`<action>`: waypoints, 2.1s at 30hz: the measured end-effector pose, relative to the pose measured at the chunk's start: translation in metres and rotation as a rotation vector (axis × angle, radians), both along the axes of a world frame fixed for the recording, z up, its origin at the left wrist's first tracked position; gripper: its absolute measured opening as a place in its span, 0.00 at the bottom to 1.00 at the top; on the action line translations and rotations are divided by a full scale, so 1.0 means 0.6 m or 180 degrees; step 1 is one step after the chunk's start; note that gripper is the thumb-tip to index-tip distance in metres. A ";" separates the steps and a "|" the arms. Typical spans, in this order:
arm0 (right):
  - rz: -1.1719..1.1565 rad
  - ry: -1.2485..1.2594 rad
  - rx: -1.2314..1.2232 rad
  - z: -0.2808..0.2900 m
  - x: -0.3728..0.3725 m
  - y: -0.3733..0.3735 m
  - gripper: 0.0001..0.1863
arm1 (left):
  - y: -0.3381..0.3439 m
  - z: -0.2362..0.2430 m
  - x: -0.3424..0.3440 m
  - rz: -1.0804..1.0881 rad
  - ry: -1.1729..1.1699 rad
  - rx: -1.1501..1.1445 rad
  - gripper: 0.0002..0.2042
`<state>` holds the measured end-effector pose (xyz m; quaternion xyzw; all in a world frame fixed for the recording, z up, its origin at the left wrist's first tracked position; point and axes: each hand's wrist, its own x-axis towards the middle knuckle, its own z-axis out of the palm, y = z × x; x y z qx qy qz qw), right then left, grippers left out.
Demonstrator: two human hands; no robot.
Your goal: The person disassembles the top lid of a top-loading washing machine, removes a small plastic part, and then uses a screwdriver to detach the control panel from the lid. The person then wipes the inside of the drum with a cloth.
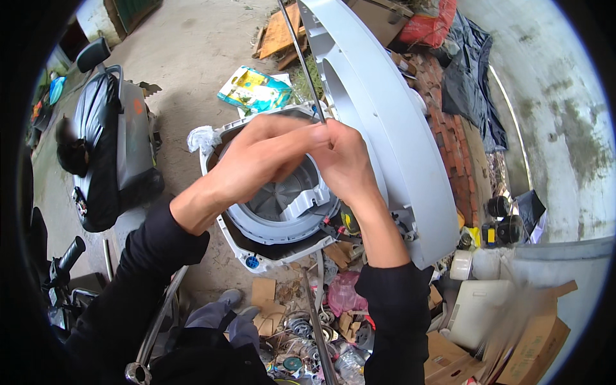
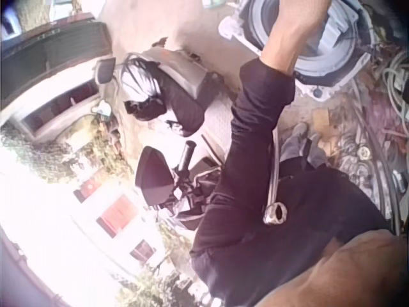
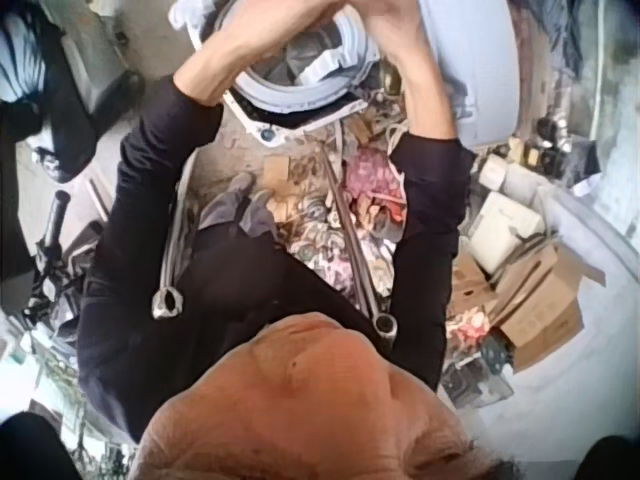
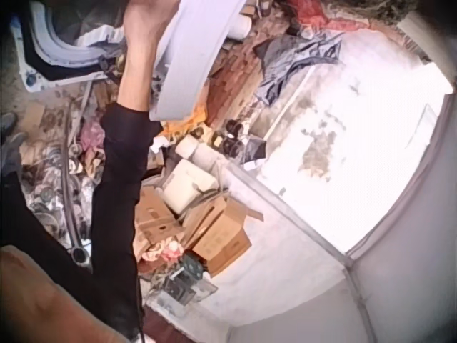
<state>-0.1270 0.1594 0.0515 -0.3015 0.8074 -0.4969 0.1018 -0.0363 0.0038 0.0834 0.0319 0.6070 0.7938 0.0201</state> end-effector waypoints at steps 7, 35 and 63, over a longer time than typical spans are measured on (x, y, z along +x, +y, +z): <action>0.0798 -0.1146 -0.0626 -0.030 0.006 0.032 0.21 | 0.085 0.076 -0.049 -0.0216 -0.0036 0.0303 0.20; -0.2217 0.0975 -0.1176 0.051 0.196 0.246 0.47 | 0.071 0.082 -0.081 -0.0649 0.0297 0.0081 0.13; -0.2242 0.1103 -0.0410 0.079 0.161 0.258 0.29 | 0.297 -0.340 0.036 -0.0109 -0.1557 -0.0373 0.43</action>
